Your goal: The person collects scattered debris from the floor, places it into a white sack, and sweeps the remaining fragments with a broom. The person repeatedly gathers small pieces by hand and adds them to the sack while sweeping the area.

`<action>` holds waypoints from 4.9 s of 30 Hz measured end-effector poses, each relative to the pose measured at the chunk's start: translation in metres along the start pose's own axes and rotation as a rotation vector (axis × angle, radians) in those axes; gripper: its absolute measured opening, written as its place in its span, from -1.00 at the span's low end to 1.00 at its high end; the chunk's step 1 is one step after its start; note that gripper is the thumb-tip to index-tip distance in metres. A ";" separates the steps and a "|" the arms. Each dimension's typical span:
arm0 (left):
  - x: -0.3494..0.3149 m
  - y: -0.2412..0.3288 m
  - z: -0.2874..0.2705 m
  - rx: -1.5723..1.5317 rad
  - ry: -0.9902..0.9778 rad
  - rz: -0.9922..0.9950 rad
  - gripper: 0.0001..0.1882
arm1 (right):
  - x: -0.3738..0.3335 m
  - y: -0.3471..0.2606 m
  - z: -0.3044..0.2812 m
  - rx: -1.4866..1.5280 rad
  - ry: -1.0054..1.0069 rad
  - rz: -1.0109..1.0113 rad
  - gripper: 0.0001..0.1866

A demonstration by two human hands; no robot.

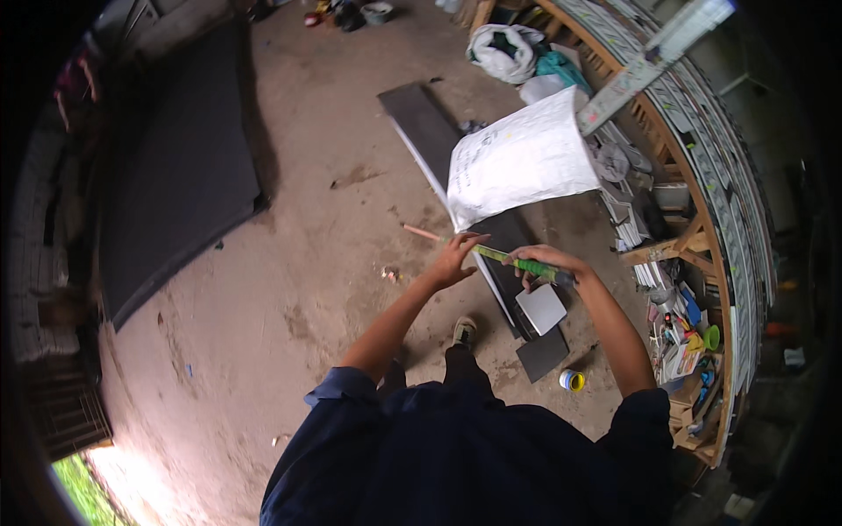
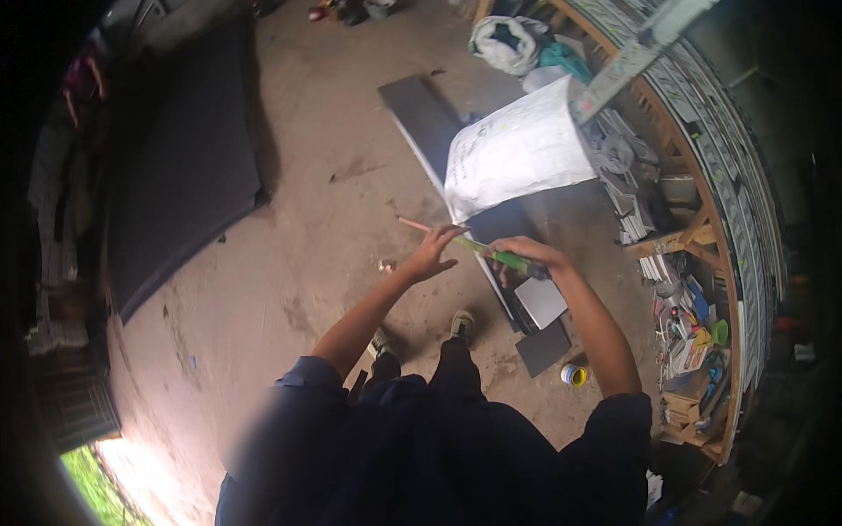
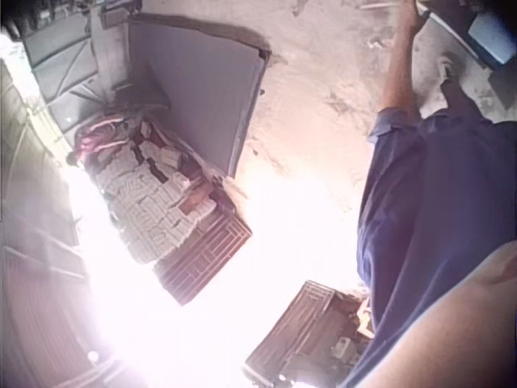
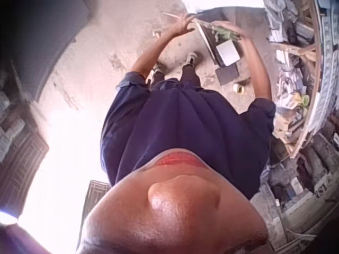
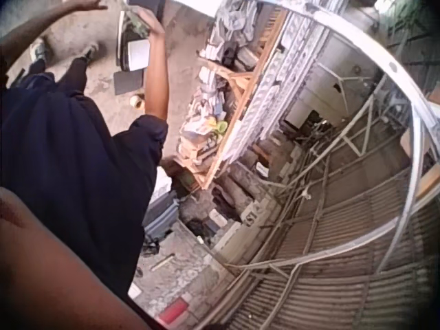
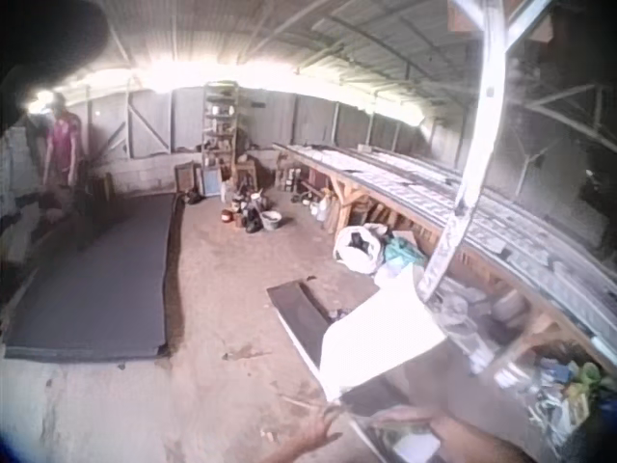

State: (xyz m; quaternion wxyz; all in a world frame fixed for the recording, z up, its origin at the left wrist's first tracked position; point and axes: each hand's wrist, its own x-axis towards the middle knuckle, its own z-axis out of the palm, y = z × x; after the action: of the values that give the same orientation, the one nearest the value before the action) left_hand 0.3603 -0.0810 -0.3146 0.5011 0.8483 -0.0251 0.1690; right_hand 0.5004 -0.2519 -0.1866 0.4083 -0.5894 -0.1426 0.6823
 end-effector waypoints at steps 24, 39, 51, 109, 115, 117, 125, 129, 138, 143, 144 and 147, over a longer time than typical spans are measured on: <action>0.282 -0.138 0.266 0.109 -0.213 -0.264 -0.76 | 0.103 0.079 -0.334 -0.393 1.195 -0.761 -0.79; 0.371 -0.161 0.302 -0.135 0.013 -0.426 -0.57 | 0.152 0.053 -0.438 -0.614 1.275 -0.362 -0.62; 0.249 -0.080 0.192 -0.331 0.381 -0.423 -0.53 | 0.130 0.070 -0.264 -0.671 1.336 -0.716 -0.64; -0.300 -0.621 0.172 0.551 0.353 -0.613 -0.35 | 0.729 0.462 -0.077 -1.507 0.354 -1.066 -0.59; -0.292 -0.619 0.175 0.525 0.064 -0.509 -0.36 | 0.693 0.474 -0.087 -1.207 0.434 -0.955 -0.43; -0.294 -0.617 0.184 0.487 -0.051 -0.400 -0.35 | 0.685 0.480 -0.086 -1.165 0.471 -0.886 -0.32; -0.292 -0.611 0.188 0.366 0.473 -0.445 -0.28 | 0.697 0.479 -0.076 -1.317 0.429 -0.841 -0.20; -0.294 -0.613 0.184 0.375 0.609 -0.531 -0.28 | 0.709 0.470 -0.073 -1.495 0.322 -0.867 -0.30; -0.309 -0.610 0.182 0.416 0.628 -0.581 -0.32 | 0.710 0.482 -0.091 -1.574 0.292 -1.054 -0.56; -0.311 -0.608 0.184 0.389 0.622 -0.601 -0.36 | 0.687 0.456 -0.090 -1.581 0.142 -0.905 -0.50; -0.310 -0.607 0.184 0.389 0.617 -0.607 -0.38 | 0.683 0.453 -0.092 -1.655 0.125 -0.885 -0.49; -0.308 -0.604 0.182 0.347 0.612 -0.634 -0.39 | 0.681 0.447 -0.096 -1.698 0.058 -0.902 -0.46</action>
State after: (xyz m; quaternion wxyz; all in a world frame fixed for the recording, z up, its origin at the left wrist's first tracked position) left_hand 0.2461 0.0240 -0.9990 0.3634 0.7965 0.4125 0.2518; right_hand 0.4342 -0.0656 -0.9828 0.0725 -0.5947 -0.7923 0.1155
